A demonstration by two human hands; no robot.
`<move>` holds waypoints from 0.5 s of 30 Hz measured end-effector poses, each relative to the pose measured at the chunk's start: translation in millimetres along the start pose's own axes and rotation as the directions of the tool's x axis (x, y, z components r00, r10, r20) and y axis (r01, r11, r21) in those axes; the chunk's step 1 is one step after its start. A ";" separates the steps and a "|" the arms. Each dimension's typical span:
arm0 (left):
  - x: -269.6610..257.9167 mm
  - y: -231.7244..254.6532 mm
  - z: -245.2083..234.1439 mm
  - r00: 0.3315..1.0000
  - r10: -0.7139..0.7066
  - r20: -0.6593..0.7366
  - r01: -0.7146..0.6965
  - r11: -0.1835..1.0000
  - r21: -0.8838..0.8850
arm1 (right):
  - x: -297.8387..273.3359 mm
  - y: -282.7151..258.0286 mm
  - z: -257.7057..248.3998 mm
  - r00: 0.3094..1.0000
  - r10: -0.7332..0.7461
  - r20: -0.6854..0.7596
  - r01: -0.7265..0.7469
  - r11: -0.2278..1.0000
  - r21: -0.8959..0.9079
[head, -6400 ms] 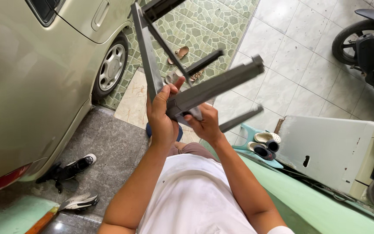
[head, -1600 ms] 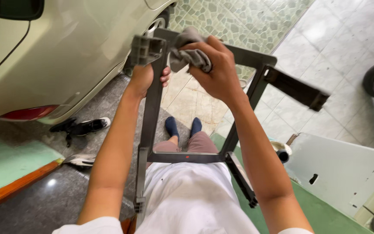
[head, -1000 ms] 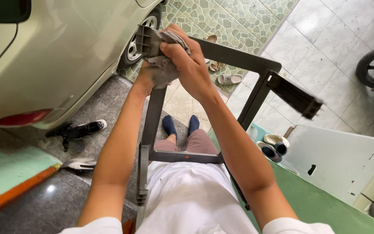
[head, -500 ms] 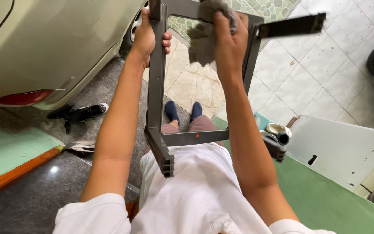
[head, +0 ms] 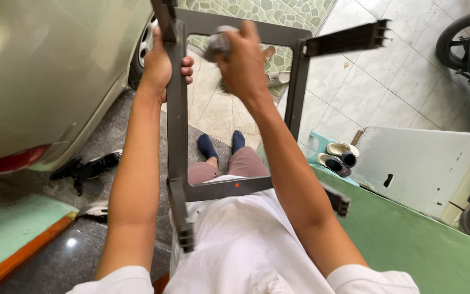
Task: The person wipes a gray plastic frame with a cloth, then picks up and connects multiple frame pieces to assemble a larger structure. The person continues to wipe and adjust the assembled frame while standing in a garage-like area.
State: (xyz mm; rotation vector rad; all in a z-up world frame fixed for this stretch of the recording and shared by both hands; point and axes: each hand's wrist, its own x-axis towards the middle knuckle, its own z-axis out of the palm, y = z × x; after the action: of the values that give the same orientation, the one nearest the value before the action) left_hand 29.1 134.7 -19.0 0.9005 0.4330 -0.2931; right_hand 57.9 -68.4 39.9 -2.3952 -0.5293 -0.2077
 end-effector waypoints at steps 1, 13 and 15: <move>0.4 3.9 -2.3 1.000 0.017 -0.008 -0.017 1.000 -0.006 | -0.4 1.9 -8.3 0.985 0.164 -0.052 -0.155 0.977 0.144; -28.6 10.1 30.8 0.977 0.202 0.074 -0.215 0.927 0.307 | -0.2 -23.2 21.0 0.984 -0.157 -0.082 0.166 0.978 0.127; -33.9 8.7 30.3 0.969 0.231 0.082 -0.245 0.921 0.303 | -5.7 -22.6 17.4 0.986 -0.167 -0.012 0.167 0.973 0.160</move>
State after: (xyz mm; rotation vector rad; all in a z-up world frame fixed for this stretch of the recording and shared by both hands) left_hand 10.4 117.6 19.8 1.2429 0.2334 -0.1581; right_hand 43.3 -43.4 38.0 -2.1961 -0.7213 -0.2285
